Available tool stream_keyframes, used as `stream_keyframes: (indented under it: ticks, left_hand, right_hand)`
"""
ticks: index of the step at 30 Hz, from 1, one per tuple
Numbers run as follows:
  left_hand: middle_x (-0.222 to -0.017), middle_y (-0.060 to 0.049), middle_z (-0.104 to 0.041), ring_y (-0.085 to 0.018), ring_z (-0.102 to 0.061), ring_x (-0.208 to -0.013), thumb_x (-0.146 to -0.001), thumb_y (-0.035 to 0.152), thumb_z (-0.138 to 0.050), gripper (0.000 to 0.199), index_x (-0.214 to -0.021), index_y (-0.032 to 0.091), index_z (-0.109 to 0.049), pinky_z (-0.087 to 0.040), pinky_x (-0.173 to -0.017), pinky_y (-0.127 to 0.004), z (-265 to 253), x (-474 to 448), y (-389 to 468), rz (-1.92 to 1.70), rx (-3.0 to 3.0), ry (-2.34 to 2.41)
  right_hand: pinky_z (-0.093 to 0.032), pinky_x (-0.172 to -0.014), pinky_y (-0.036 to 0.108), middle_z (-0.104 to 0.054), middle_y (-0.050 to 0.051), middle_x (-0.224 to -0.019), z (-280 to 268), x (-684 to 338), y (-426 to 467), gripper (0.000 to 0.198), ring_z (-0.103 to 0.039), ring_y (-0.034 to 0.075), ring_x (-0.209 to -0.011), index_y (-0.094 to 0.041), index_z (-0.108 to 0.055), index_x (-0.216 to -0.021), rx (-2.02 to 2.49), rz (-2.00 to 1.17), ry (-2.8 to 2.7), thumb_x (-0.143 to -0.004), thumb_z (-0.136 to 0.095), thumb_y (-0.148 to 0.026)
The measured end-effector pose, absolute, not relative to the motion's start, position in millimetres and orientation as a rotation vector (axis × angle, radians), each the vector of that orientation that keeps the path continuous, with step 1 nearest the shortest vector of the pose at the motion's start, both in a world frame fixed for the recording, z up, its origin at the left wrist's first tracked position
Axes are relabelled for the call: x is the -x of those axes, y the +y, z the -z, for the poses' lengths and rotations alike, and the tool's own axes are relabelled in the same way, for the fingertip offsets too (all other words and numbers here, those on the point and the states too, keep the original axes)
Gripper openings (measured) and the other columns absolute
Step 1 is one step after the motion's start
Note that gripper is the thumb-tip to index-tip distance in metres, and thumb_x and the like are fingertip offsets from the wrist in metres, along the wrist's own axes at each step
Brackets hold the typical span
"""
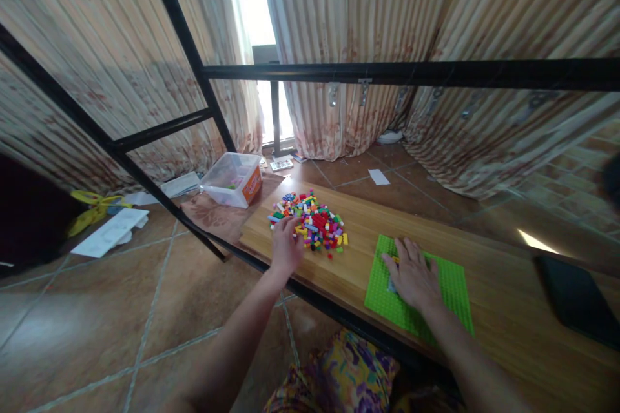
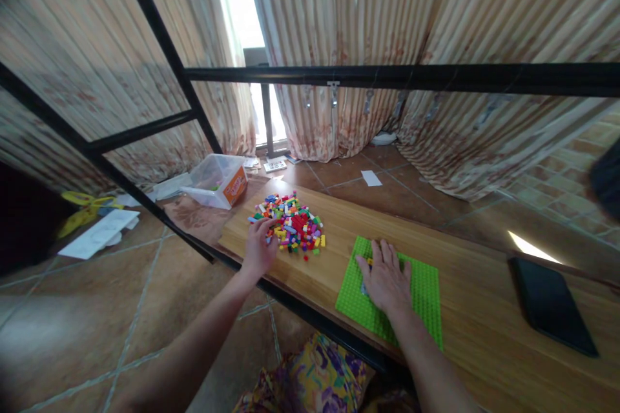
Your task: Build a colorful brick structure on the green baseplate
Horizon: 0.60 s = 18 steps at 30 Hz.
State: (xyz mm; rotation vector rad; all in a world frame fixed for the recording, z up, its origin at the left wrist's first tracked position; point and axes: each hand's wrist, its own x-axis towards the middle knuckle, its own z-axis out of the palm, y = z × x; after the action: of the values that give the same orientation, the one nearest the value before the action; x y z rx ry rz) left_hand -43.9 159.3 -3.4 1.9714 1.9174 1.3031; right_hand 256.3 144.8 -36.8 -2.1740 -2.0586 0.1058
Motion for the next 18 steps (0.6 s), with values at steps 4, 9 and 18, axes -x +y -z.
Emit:
stream_keyframes:
  ticks: [4,9,18]
  left_hand:
    - [-0.113,-0.009,-0.059,-0.025,-0.054,-0.110,-0.076,0.006,-0.052,0.038,-0.108,0.019,-0.066,-0.046,-0.100,-0.043,10.9,92.4,184.6,-0.915,-2.149,1.992]
    - [-0.105,-0.009,-0.062,-0.024,-0.056,-0.103,-0.082,0.018,-0.055,0.019,-0.094,0.019,-0.070,-0.048,-0.096,-0.043,14.2,103.2,190.3,-0.819,-2.257,1.914]
    - [-0.076,-0.002,-0.065,-0.018,-0.064,-0.076,-0.073,0.034,-0.068,0.019,-0.080,0.017,-0.065,-0.052,-0.080,-0.036,-13.4,71.7,164.4,-1.260,-1.401,1.524]
  right_hand:
    - [-0.021,-0.109,0.059,-0.033,0.016,-0.152,37.4,-259.2,146.6,0.071,-0.026,0.031,-0.140,-0.013,-0.035,-0.145,2.172,-0.069,-2.006,-0.094,-0.016,-0.057]
    - [-0.028,-0.105,0.056,-0.040,0.017,-0.147,35.7,-266.4,143.0,0.062,-0.035,0.032,-0.134,-0.015,-0.041,-0.141,2.138,-0.028,-1.935,-0.094,-0.022,-0.052]
    - [-0.035,-0.104,0.048,-0.055,0.016,-0.133,7.6,-247.4,103.3,0.052,-0.047,0.029,-0.124,-0.015,-0.057,-0.125,1.814,-0.065,-1.690,-0.094,-0.032,-0.048]
